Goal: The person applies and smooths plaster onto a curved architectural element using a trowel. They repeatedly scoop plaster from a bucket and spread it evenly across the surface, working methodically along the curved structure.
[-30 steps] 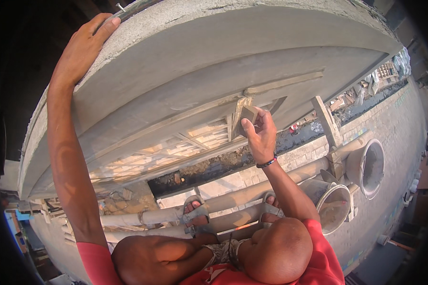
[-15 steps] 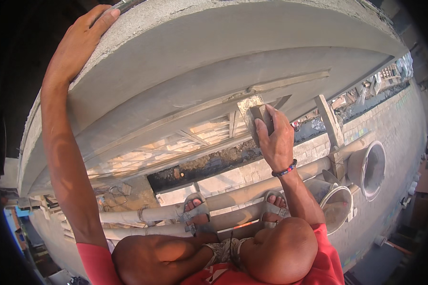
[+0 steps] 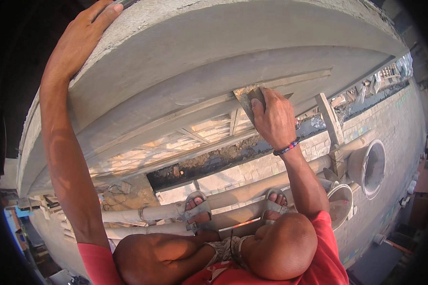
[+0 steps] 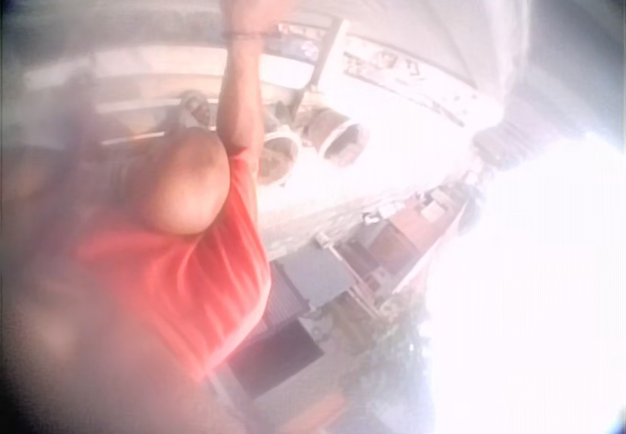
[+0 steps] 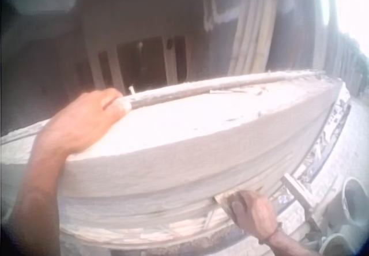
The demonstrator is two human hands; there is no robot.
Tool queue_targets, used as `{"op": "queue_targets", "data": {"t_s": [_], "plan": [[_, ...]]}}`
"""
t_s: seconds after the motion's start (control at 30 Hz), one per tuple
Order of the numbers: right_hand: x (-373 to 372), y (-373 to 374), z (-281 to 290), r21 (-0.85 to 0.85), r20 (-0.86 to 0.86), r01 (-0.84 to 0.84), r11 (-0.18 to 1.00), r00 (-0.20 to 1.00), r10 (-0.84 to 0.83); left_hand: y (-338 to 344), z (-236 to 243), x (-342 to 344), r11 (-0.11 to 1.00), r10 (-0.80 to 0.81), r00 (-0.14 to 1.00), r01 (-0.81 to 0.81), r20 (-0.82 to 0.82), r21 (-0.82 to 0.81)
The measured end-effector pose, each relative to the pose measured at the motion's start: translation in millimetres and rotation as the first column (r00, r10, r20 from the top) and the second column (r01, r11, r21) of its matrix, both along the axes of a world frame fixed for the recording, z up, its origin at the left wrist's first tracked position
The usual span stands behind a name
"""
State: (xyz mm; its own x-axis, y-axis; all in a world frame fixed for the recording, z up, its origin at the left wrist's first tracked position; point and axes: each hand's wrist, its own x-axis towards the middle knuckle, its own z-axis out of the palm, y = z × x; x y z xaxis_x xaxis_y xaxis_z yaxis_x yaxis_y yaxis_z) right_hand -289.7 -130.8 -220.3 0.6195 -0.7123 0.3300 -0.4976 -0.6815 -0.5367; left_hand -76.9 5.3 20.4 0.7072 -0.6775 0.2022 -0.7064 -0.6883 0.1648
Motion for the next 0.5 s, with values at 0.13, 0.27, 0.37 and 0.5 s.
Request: {"op": "queue_targets", "data": {"t_s": [0.13,0.27,0.37,0.5], "plan": [[22.5,32.2,1.7,0.096,-0.025,-0.124,0.988,0.992,0.127,1.2,-13.5,27.1,0.999,-0.042,0.995,0.045,0.093,-0.03],[52.7,72.3,-0.2,0.087,-0.023,-0.314,0.945,0.948,0.317,-1.9,-32.9,74.1,0.971,-0.195,0.964,0.216,0.18,-0.104],[52.0,76.0,2.4,0.171,0.107,-0.406,0.898,0.913,0.393,-0.2,-42.4,102.2,0.975,-0.182,0.969,0.2,0.167,-0.099],[13.8,43.2,12.5,0.257,0.171,-0.238,0.937,0.965,0.198,4.9,-48.1,111.0,0.974,-0.163,0.966,0.19,0.201,-0.123]]}}
